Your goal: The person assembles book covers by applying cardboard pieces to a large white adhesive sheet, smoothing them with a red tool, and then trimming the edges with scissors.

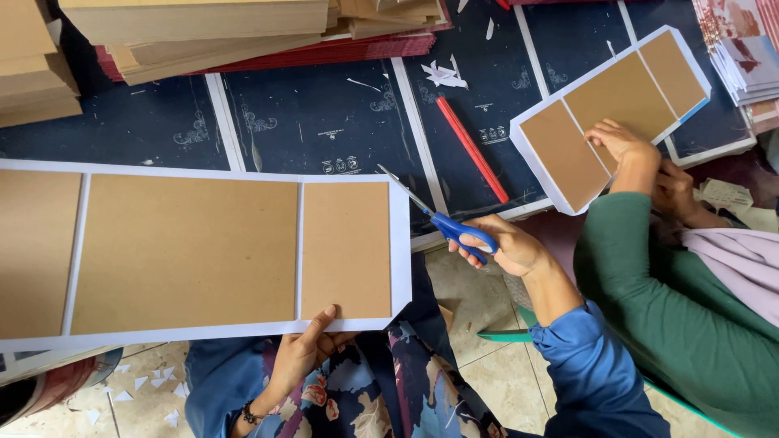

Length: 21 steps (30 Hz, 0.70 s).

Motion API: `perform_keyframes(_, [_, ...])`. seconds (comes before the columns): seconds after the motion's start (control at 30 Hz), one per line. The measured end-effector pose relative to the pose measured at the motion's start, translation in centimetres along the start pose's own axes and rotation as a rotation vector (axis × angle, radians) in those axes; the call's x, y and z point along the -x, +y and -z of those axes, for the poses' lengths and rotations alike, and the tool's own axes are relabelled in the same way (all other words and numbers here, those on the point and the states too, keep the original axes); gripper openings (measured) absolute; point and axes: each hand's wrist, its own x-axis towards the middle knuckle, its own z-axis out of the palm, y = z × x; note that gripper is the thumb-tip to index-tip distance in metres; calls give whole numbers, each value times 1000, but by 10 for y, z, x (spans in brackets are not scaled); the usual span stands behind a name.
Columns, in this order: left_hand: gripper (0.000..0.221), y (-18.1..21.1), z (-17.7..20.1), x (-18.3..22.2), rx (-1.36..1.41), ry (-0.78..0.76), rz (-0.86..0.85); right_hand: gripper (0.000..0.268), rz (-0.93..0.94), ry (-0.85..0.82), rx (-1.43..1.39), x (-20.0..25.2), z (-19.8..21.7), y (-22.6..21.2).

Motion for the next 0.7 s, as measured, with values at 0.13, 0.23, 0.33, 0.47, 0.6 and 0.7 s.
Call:
perform_keyframes(0.13, [28, 3, -6, 2, 128, -18, 8, 40, -25, 19, 17, -1, 2, -2])
perform_keyframes(0.23, [32, 13, -15, 11, 129, 35, 37, 40, -28, 25, 31, -2, 1, -5])
perform_keyframes(0.33, [30, 8, -8, 9, 65, 23, 13, 35, -27, 26, 55, 0, -2, -10])
perform_keyframes(0.47, [34, 18, -16, 18, 46, 59, 50, 24, -33, 47, 69, -2, 1, -4])
perform_keyframes(0.6, [30, 14, -9, 14, 77, 8, 34, 18, -57, 106, 82, 0, 0, -1])
perform_keyframes(0.7, [29, 15, -10, 16, 48, 36, 49, 11, -4, 68, 99, 0, 3, 4])
